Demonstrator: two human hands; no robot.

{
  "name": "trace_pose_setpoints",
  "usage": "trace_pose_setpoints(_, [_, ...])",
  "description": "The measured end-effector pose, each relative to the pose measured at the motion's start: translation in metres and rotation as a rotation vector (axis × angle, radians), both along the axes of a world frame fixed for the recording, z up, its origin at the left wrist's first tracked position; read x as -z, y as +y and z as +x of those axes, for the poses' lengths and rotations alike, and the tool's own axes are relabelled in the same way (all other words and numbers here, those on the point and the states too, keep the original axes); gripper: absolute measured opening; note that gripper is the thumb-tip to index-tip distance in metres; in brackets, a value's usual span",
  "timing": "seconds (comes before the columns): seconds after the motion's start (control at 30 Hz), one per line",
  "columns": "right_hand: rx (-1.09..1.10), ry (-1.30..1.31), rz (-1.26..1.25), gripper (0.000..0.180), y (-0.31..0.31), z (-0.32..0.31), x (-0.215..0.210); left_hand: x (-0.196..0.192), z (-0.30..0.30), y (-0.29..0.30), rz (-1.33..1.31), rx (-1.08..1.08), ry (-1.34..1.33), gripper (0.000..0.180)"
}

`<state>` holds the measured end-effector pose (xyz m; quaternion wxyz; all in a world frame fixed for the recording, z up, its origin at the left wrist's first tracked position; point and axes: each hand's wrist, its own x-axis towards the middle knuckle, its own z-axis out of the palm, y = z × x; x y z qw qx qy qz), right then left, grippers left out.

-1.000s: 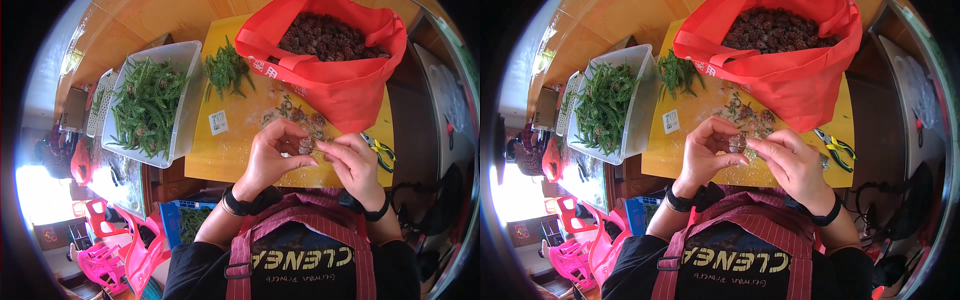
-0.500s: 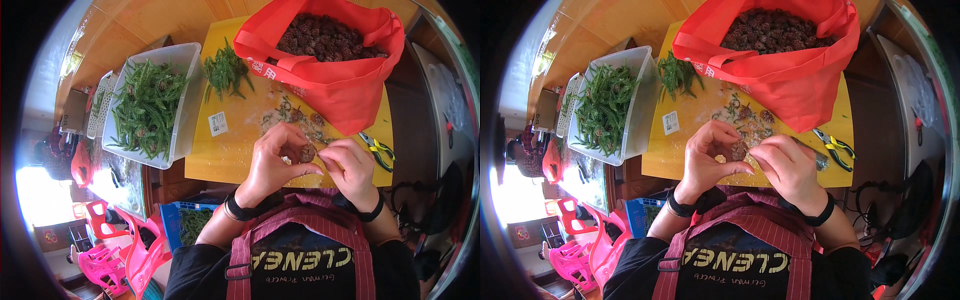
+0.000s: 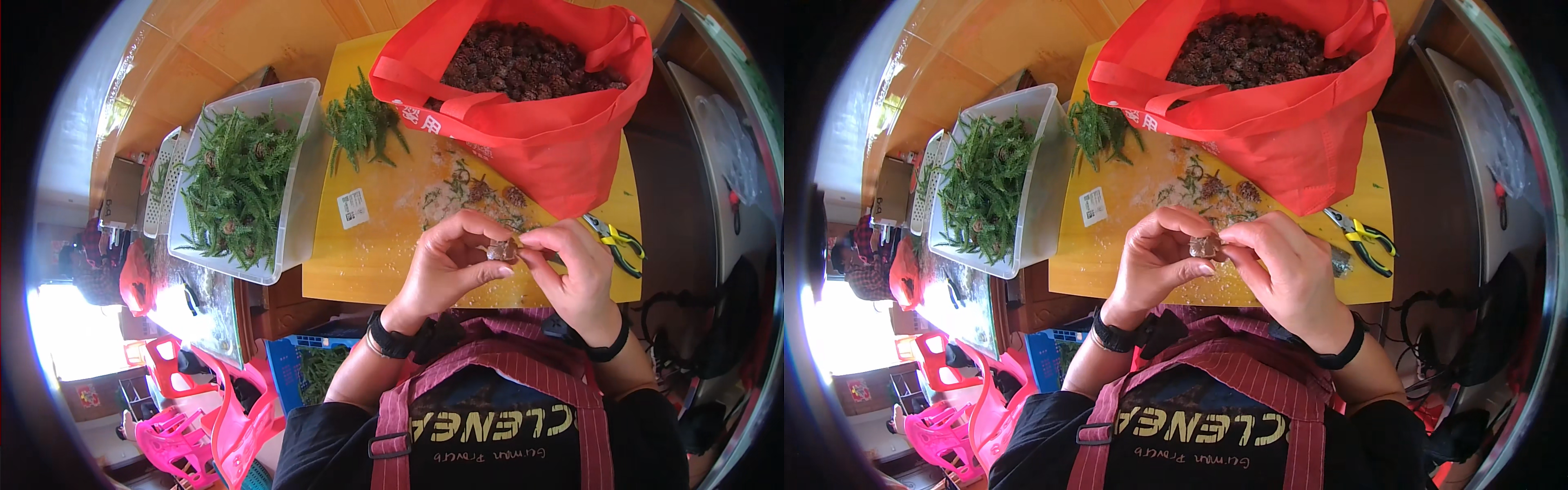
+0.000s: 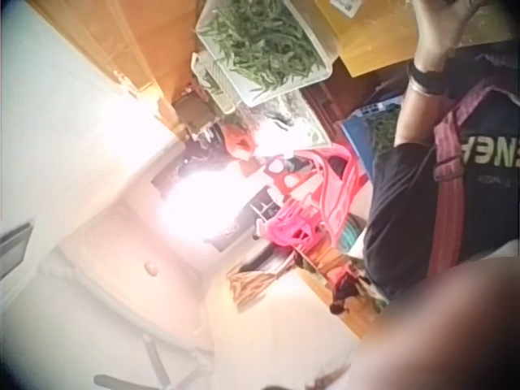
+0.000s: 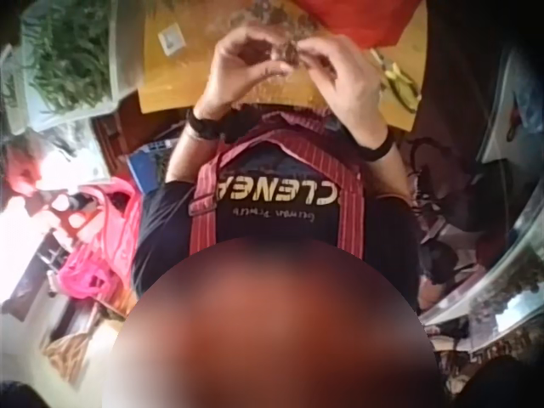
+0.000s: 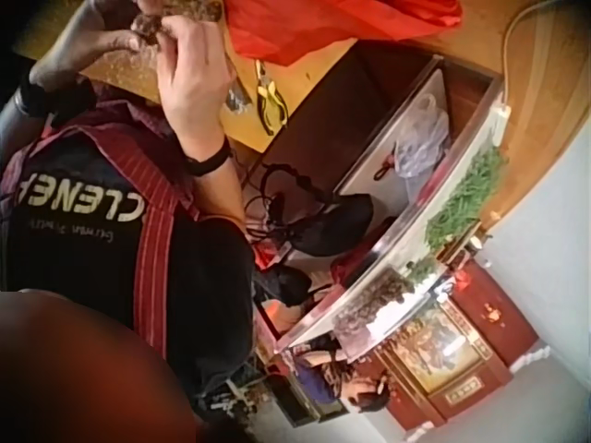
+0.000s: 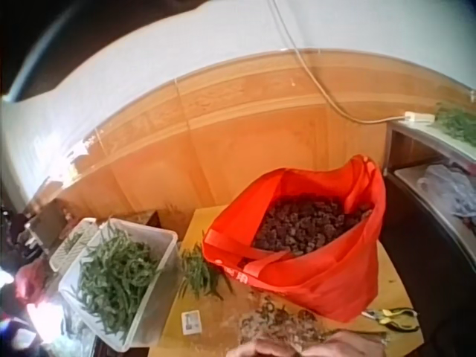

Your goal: Trimming small branches and leaves from plant material using scissors at a workstation.

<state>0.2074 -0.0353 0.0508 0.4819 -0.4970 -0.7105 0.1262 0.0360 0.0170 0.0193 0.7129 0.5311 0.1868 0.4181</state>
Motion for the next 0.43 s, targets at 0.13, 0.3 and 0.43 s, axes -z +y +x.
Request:
trace_pose_setpoints(0.13, [-0.009, 0.002, -0.010, 0.027, 0.000, 0.000, 0.001, 0.006, 0.002, 0.001, -0.138, 0.097, -0.154, 0.032])
trace_pose_setpoints(0.3, [0.006, 0.016, -0.016, 0.027, 0.000, 0.001, 0.003, 0.007, 0.003, 0.002, -0.262, 0.115, -0.213, 0.031])
trace_pose_setpoints(0.43, [-0.041, -0.047, -0.033, 0.026, 0.000, 0.008, -0.002, 0.019, 0.000, 0.005, -0.230, 0.221, -0.215, 0.033])
